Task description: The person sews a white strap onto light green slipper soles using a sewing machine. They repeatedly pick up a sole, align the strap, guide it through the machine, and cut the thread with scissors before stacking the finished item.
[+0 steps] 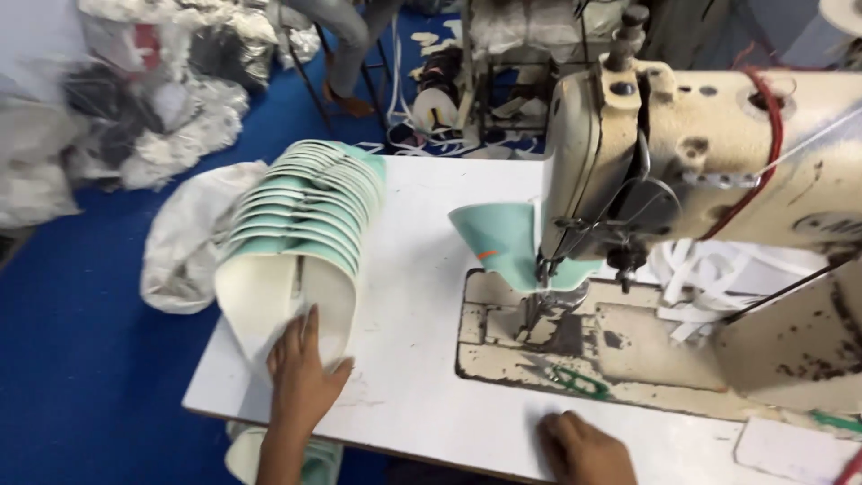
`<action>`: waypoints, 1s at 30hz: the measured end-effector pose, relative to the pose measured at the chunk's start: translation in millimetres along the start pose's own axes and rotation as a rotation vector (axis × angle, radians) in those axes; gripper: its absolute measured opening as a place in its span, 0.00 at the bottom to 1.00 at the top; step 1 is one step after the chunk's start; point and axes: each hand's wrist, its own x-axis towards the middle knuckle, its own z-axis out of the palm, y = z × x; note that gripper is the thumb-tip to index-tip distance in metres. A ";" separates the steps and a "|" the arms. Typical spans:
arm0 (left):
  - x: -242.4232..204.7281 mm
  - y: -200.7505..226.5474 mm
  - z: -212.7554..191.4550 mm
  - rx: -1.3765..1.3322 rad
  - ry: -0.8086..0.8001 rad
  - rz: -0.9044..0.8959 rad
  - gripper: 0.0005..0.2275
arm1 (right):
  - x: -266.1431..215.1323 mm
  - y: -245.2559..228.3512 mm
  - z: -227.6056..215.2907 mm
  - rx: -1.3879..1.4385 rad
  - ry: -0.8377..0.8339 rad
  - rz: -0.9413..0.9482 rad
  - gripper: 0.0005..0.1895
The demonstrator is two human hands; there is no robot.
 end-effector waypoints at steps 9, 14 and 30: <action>-7.1 86.3 -54.8 0.081 0.055 -0.081 0.47 | 7.8 -15.8 -35.4 0.122 -0.149 0.260 0.13; -92.5 176.7 -30.3 -0.279 0.339 0.279 0.42 | 15.0 -40.3 -80.5 1.167 -0.264 0.282 0.34; -84.5 205.1 -114.3 -0.780 0.240 0.603 0.21 | -95.4 20.5 -55.6 0.939 -0.152 0.212 0.28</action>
